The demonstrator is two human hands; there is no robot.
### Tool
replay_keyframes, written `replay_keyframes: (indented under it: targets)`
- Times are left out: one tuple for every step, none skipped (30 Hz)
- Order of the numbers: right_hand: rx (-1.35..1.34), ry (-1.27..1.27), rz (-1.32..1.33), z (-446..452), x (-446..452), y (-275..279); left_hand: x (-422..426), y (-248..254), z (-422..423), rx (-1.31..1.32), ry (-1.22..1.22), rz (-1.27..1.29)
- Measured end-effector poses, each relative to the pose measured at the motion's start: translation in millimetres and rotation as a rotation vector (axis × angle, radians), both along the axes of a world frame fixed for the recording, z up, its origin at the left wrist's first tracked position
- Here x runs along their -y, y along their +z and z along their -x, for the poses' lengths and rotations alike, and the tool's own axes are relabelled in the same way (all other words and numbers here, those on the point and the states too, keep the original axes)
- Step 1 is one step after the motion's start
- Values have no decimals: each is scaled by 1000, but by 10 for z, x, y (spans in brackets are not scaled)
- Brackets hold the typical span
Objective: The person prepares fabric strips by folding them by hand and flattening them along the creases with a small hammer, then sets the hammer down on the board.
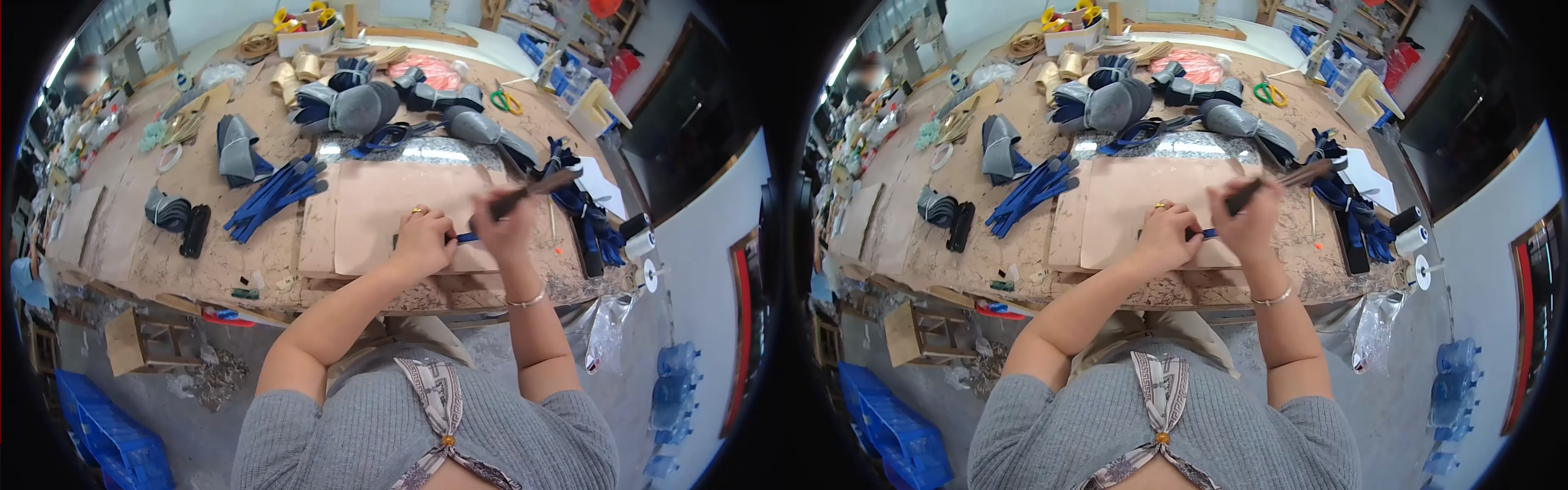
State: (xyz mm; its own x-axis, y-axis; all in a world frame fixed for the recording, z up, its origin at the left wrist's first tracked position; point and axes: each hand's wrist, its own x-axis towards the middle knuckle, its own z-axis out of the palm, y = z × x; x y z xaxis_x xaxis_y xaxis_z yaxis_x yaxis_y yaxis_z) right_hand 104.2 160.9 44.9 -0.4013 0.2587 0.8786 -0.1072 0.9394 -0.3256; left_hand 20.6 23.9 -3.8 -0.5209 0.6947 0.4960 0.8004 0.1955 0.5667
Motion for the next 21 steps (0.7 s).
replay_keyframes:
  targets:
    - [68, -4, 25, 29, -37, -126, -1, 6, 4, 19, -7, 0]
    - [136, -8, 57, 27, -65, -225, 57, -1, 33, 39, -15, 5]
    - [200, -18, 113, -1, -103, -187, 100, -3, 59, 58, -18, 12]
    - [171, -21, 5, 22, -150, -123, 85, 17, 78, 42, -11, 0]
    - [154, -24, -91, -1, -149, -79, 118, 13, 53, 37, -2, -1]
    - [135, -21, -194, -11, -130, 17, 129, 22, 54, 29, 11, -7]
    - [49, -58, -166, -31, -12, 127, 117, 53, 78, 46, 12, 9]
    - [42, -64, -100, 9, 65, 57, 121, 74, 84, 69, 10, 31]
    - [33, -75, -31, 55, 133, -62, 133, 77, 73, 89, 4, 56]
    - [40, 4, 23, 87, 101, -151, 136, 75, 75, 90, 3, 61]
    - [45, 81, 80, 120, 68, -238, 134, 74, 89, 85, 0, 65]
    - [66, 37, 12, 90, 11, -203, 138, 72, 95, 82, -2, 68]
    - [85, 1, -65, 87, -77, -125, 114, 82, 118, 73, -1, 48]
    - [114, -37, -130, 63, -92, -88, 130, 58, 96, 75, -1, 39]
    - [72, -93, -175, 24, -50, 22, 125, 49, 89, 80, 3, 26]
    - [22, -69, -86, 52, -25, 23, 97, 59, 113, 70, 8, 0]
    - [-18, -51, 18, 53, 76, -27, 103, 54, 108, 70, 8, -11]
    - [-63, -41, 126, 51, 179, -73, 132, 42, 88, 63, 3, -18]
    - [109, -118, -45, 114, 206, -169, 175, 39, 99, 60, 1, -15]
    - [124, 125, -3, 105, 144, -164, 224, 41, 139, 50, -5, -14]
    - [144, 96, -37, 105, 81, -129, 252, 48, 175, 40, -9, -16]
